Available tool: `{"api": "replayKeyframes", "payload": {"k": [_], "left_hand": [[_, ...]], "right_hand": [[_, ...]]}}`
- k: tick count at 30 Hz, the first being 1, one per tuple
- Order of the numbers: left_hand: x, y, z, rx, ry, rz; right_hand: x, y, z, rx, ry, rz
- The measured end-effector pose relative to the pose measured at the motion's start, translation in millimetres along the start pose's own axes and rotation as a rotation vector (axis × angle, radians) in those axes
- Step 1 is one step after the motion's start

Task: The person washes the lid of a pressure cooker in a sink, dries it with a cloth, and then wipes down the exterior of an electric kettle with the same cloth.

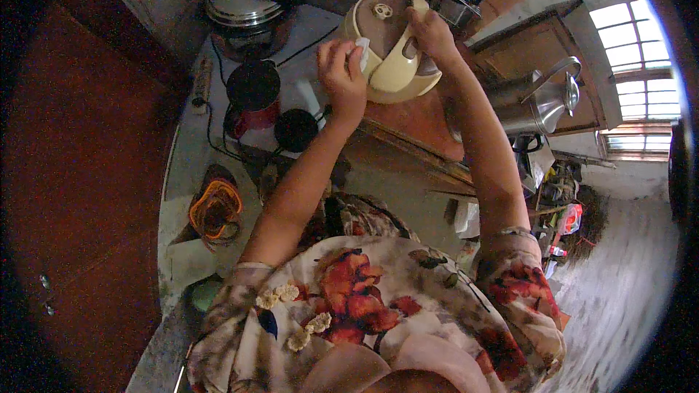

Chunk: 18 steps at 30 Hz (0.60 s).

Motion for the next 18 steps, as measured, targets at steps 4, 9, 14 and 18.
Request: {"api": "replayKeyframes", "payload": {"k": [4,9,14,18], "left_hand": [[14.4,57.1,0.3,0.187,0.035,0.077],[6.6,28.3,0.9,0.14,0.057,0.071],[-4.6,-0.8,-2.3,0.091,0.013,-0.063],[15.2,63.5,0.9,0.19,0.021,0.037]], "right_hand": [[1.3,3.7,2.5,-0.13,0.13,0.133],[-45.9,-11.6,-24.8,-0.111,-0.124,-0.068],[-0.6,4.4,1.8,-0.09,0.011,0.029],[-5.2,1.8,-0.2,-0.07,0.168,0.035]]}}
Point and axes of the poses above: each hand's wrist, its own y-axis away from the middle knuckle, its own z-axis out of the back of the hand, x = y × z, the point moved 8 cm from there along -y, towards the middle knuckle, and after that the axes turned 10 degrees about -z, right-handed, at the moved point
